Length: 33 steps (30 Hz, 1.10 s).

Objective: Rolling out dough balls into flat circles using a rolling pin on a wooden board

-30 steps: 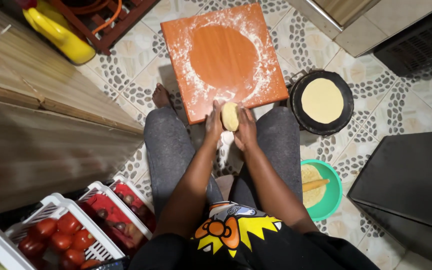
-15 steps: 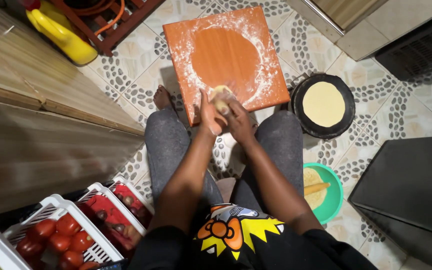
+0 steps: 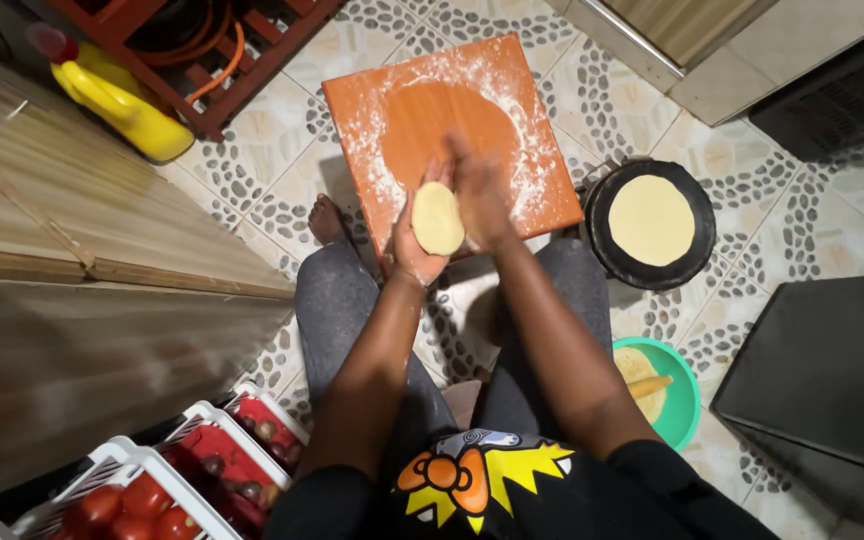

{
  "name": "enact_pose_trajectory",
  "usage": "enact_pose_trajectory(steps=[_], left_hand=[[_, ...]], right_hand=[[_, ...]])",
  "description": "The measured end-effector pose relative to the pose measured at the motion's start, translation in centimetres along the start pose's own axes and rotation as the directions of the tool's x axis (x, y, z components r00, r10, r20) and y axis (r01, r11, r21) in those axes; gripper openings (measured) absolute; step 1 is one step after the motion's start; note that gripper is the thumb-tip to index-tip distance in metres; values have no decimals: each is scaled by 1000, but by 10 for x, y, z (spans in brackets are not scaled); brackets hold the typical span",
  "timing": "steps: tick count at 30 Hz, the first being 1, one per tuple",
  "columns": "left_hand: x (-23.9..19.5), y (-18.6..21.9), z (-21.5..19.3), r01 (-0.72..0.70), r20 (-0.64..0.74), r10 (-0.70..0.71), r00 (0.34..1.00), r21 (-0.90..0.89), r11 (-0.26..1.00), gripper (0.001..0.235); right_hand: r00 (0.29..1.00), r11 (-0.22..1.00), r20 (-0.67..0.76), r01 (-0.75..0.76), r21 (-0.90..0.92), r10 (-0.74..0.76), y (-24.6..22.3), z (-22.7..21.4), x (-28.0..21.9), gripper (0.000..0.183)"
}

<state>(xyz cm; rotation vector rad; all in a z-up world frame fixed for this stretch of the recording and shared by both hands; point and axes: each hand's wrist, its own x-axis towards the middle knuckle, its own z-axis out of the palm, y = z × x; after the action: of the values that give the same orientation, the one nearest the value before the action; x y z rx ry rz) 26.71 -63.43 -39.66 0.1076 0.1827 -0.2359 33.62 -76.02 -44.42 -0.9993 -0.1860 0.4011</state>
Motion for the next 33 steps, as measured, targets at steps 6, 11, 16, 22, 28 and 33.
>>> enact_pose_trajectory(steps=[6, 11, 16, 22, 28, 33], left_hand=[[3, 7, -3, -364, 281, 244, 928, 549, 752, 65], [-30, -3, 34, -154, 270, 70, 960, 722, -674, 90], [-28, 8, 33, -330, 361, 360, 860, 933, -144, 50], [-10, 14, -33, -45, -26, 311, 950, 974, 220, 51], [-33, 0, 28, 129, -312, 74, 947, 584, 801, 49], [-23, -7, 19, 6, -273, 210, 939, 623, 783, 37]], right_hand=[[911, 970, -402, 174, 168, -93, -27, 45, -60, 53], [868, 825, -392, -34, 564, 304, -32, 105, -89, 34], [867, 886, -428, -33, 463, 256, 26, 20, -76, 33], [850, 975, -502, -57, 213, 160, -15, 55, -88, 47], [888, 958, -407, -111, 266, 216, -28, 65, -90, 40], [827, 972, -518, -136, 193, 219, -28, 80, -93, 42]])
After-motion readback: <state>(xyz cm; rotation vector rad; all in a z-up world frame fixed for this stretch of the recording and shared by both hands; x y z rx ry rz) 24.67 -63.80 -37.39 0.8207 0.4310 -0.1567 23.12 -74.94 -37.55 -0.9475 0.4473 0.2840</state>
